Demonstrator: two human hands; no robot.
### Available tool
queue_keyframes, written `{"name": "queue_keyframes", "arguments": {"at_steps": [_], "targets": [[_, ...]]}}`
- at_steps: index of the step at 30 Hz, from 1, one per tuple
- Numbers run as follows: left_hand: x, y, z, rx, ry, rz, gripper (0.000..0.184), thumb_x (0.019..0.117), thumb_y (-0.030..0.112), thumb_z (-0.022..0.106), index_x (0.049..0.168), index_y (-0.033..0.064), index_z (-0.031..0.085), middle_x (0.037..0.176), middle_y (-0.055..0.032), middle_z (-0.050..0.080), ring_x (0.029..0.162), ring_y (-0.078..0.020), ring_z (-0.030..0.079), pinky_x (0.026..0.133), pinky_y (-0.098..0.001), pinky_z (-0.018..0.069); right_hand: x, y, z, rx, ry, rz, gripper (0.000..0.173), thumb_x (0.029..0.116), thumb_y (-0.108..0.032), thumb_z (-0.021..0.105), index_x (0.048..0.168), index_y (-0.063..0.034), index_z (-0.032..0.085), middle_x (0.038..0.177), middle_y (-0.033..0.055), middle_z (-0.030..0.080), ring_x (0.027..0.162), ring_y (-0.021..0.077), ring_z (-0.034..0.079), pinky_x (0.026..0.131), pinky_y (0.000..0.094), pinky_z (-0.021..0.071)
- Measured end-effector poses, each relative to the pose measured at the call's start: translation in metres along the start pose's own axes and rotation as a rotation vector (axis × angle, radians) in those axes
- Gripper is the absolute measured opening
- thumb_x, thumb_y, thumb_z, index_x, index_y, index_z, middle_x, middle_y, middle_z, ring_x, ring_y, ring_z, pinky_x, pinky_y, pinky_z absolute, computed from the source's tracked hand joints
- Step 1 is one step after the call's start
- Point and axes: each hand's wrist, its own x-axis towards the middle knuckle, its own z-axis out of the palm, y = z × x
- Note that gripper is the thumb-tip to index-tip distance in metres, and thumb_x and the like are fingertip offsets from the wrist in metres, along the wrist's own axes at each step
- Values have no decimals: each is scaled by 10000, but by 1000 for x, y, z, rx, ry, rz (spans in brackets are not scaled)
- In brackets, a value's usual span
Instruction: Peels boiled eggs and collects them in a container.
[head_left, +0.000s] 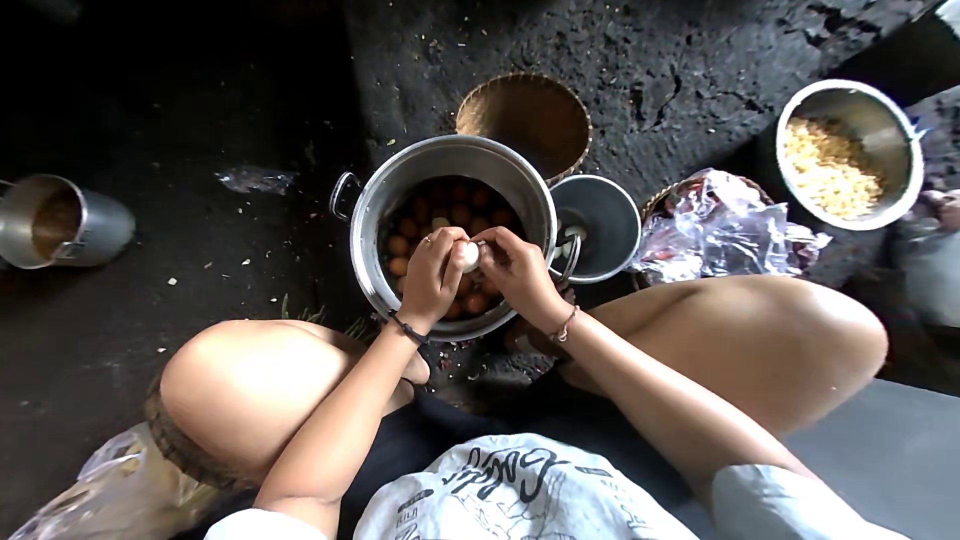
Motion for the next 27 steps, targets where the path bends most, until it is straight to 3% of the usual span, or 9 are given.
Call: {"name": "queue_keyframes", "arguments": {"at_steps": [3, 6, 7, 9, 10, 13, 17, 27], "targets": [[0, 1, 2, -66, 11, -31, 454, 1091, 308, 316, 1198, -6, 627, 1147, -130, 652, 1079, -192, 626, 984, -377, 500, 1, -1, -2, 70, 14, 77, 163, 1005, -12, 559, 1144, -20, 645, 919, 102, 693, 706, 129, 682, 648, 289, 606], [-1, 5, 3, -208, 35, -167, 445, 1103, 288, 243, 1264, 46, 581, 1138, -77, 645, 993, -115, 640, 876, -318, 547, 3, -3, -6, 244, -41, 143, 268, 1080, -120, 423, 1222, -12, 623, 983, 95, 721, 769, 131, 725, 700, 305, 636], [-1, 6, 3, -232, 37, -186, 447, 1094, 269, 225, 1271, 48, 571, 1144, -77, 637, 989, -115, 636, 867, -315, 545, 3, -3, -6, 246, -68, 116, 278, 1079, -163, 460, 1267, -21, 607, 1028, 98, 717, 812, 137, 728, 736, 317, 639], [-2, 9, 2, -222, 16, -208, 459, 1086, 303, 203, 1248, 60, 557, 1127, -63, 607, 957, -100, 612, 825, -288, 535, 4, -2, -4, 104, -66, 5, 344, 1000, -200, 667, 1293, -32, 601, 1071, 98, 711, 875, 122, 715, 779, 297, 622], [-2, 11, 3, -195, 7, -228, 461, 1079, 352, 208, 1228, 76, 546, 1049, -48, 591, 876, -92, 596, 750, -273, 525, 4, -2, -2, 39, -49, -41, 371, 968, -194, 719, 1280, -29, 607, 1072, 101, 712, 895, 118, 714, 794, 289, 618], [-3, 11, 7, -200, 15, -276, 436, 1082, 449, 320, 1221, 92, 527, 824, -33, 526, 648, -106, 516, 569, -267, 469, 3, 0, 1, -55, -51, -101, 336, 981, -160, 693, 1272, -14, 614, 1103, 112, 707, 945, 130, 708, 847, 291, 605], [-3, 10, 11, -239, 46, -250, 376, 1094, 408, 349, 1180, 93, 536, 829, -19, 550, 682, -93, 542, 609, -255, 491, 1, 0, 4, -166, -40, -111, 328, 996, -120, 627, 1294, 16, 608, 1138, 161, 698, 970, 202, 710, 866, 344, 596], [-4, 9, 16, -264, 34, -230, 355, 1089, 329, 310, 1164, 71, 542, 997, -40, 571, 846, -75, 583, 737, -248, 513, -1, -3, 9, -238, 39, -88, 298, 927, -13, 640, 1221, 28, 618, 951, 146, 691, 791, 219, 679, 739, 364, 588]]}}
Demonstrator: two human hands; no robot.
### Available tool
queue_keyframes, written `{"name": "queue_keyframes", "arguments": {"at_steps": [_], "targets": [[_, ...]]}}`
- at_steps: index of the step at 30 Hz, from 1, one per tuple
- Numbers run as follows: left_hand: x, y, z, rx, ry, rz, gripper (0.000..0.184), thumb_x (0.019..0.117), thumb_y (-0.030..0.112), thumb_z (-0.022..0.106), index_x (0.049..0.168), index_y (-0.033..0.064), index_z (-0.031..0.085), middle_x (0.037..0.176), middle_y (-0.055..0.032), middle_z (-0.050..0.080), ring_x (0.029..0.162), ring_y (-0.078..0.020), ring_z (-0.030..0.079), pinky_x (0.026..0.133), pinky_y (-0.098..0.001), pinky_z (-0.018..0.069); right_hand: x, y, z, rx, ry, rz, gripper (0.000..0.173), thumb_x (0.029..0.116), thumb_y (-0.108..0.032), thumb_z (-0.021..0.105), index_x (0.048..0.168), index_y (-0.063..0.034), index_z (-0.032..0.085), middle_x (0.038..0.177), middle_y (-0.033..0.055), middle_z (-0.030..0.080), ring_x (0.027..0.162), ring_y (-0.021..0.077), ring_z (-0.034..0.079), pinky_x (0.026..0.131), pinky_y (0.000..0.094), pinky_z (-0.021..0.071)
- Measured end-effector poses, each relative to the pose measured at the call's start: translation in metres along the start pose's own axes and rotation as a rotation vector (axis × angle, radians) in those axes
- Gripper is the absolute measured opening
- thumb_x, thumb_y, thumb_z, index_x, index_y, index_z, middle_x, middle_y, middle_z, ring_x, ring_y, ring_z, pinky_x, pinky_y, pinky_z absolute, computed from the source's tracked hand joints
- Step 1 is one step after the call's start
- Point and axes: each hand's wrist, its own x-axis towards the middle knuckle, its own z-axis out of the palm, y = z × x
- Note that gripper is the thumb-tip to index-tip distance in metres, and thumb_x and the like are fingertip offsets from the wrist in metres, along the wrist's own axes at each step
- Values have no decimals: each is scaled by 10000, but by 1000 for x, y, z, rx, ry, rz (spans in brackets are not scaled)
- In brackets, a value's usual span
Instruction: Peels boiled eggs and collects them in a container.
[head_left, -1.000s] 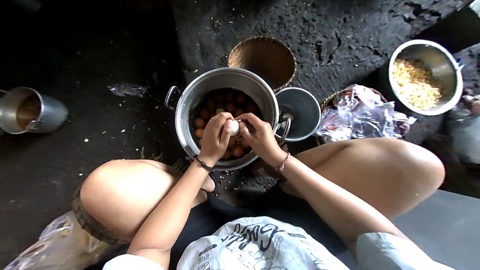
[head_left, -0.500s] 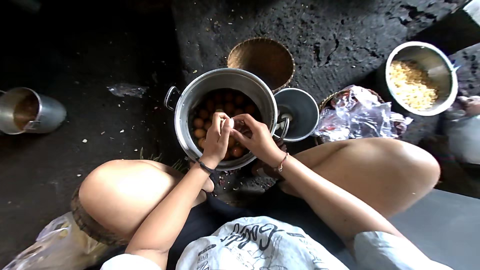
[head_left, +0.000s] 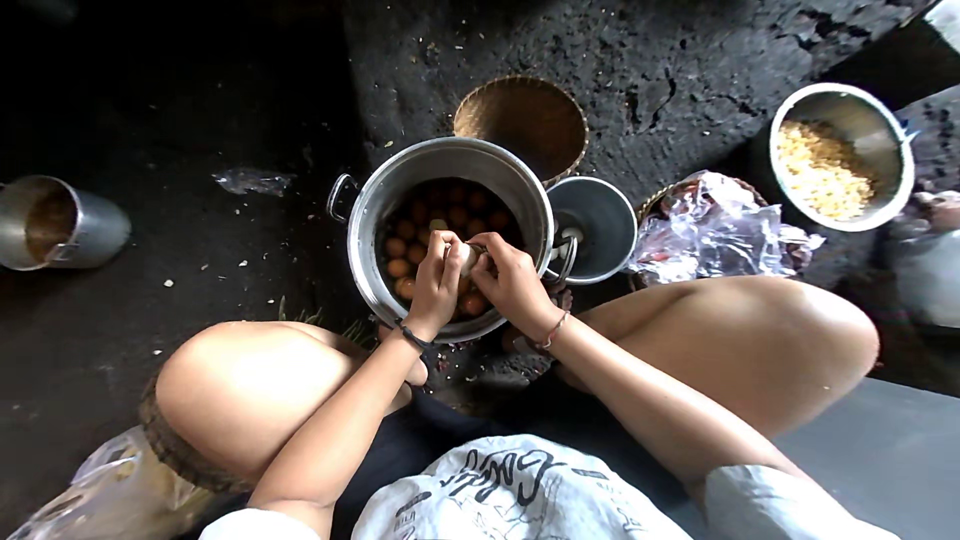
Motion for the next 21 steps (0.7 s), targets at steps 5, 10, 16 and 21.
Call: {"name": "queue_keyframes", "arguments": {"at_steps": [5, 10, 16, 21], "targets": [[-5, 9, -6, -165, -17, -208, 562, 1097, 425, 164, 1313, 86, 557, 1271, -75, 571, 1082, -120, 592, 914, -338, 514, 0, 3, -7, 203, -42, 189, 196, 1021, -37, 546, 1200, -6, 619, 941, 133, 683, 695, 177, 664, 623, 338, 586], [3, 16, -9, -646, 67, -531, 569, 1087, 527, 157, 1253, 181, 577, 1086, -1, 656, 899, -103, 636, 801, -287, 546, 11, 12, -14, 15, -90, 78, 254, 1009, -106, 592, 1214, -7, 705, 1301, 179, 627, 1157, 308, 624, 985, 462, 529], [0, 24, -3, -732, 86, -647, 519, 1054, 606, 365, 1382, 233, 515, 1198, 22, 632, 1038, -76, 619, 875, -269, 534, 10, 3, 1, 40, -83, 68, 597, 917, -336, 782, 1364, -10, 559, 1129, 168, 675, 938, 243, 688, 838, 416, 588], [-4, 29, -3, -538, -46, -580, 577, 1021, 606, 465, 1488, 276, 390, 1416, -20, 535, 1241, -151, 542, 1002, -408, 480, 7, 3, 1, 48, -101, 58, 538, 967, -213, 718, 1436, -37, 522, 1226, 174, 674, 1059, 263, 695, 925, 439, 577]]}}
